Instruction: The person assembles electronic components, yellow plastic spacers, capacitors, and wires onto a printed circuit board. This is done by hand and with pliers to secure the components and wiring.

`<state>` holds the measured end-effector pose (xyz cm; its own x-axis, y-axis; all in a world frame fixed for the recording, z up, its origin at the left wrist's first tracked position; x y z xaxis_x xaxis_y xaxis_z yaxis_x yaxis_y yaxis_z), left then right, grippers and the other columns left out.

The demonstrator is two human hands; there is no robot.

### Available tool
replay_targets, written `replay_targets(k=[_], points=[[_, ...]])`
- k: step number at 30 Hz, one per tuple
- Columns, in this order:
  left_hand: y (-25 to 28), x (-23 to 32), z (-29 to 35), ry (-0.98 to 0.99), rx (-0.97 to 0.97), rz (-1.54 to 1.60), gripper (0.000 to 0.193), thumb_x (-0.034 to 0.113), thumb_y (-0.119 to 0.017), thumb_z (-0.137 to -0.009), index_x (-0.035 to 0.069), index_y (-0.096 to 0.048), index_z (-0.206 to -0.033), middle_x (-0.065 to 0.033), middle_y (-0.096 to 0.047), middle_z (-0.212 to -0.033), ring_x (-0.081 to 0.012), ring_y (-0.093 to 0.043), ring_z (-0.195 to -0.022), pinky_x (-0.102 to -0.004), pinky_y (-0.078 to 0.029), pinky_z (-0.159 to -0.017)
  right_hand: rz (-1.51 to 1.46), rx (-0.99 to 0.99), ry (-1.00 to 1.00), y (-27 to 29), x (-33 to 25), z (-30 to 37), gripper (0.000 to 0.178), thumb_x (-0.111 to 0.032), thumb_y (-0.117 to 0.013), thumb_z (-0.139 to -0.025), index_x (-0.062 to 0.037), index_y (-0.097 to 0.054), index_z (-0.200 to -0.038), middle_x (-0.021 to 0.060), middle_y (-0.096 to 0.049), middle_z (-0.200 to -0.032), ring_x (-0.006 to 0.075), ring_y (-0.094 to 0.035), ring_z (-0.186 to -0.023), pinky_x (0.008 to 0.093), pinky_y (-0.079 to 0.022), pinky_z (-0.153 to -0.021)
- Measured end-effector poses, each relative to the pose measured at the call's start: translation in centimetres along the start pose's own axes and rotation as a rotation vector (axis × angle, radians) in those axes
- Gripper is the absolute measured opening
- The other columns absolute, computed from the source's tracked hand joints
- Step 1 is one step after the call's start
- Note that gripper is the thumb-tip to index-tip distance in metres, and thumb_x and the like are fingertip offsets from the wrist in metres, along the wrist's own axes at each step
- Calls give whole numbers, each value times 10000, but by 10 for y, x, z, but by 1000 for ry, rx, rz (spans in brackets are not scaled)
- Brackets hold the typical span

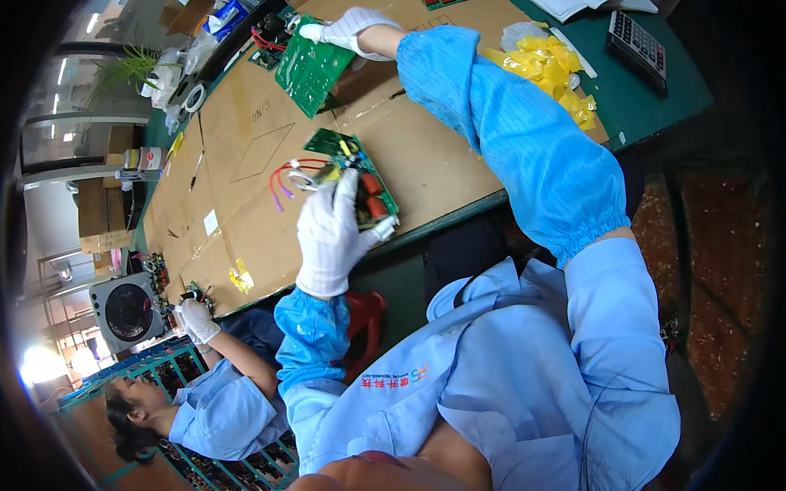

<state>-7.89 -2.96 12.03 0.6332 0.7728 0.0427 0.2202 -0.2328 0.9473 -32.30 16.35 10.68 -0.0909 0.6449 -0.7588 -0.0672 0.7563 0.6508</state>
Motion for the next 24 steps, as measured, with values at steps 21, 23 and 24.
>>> replay_targets(k=[21,23,24], points=[[-26,49,-9,404,517,535,412,68,-702,-860,4,-600,-1253,-180,-621,-1201,-342,-588,-1103,-436,-447,-1001,-163,19,-56,17,33,275,420,-401,-707,-918,-8,-628,-1043,102,-683,-789,225,-639,-621,338,-524,-593],[-26,32,15,297,468,534,313,12,-646,-871,6,-640,-1184,-162,-664,-1112,-335,-624,-1034,-420,-488,-936,-249,-134,-258,19,31,288,401,-385,-686,-937,-1,-622,-1033,102,-685,-775,199,-630,-588,323,-511,-563],[-25,26,27,260,440,482,306,1,-638,-866,6,-644,-1172,-159,-669,-1095,-341,-634,-1012,-426,-493,-921,-334,-284,-464,15,34,297,384,-369,-665,-955,6,-617,-1023,102,-687,-761,173,-620,-554,308,-499,-533]])
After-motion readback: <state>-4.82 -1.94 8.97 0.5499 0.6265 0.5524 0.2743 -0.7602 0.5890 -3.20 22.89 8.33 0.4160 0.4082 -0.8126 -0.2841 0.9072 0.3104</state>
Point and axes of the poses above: each hand's wrist, its own z-axis away from the middle knuckle, its own y-axis out of the back of the hand, x = y × z, the point moved 4 cm from there along -z, towards the middle knuckle
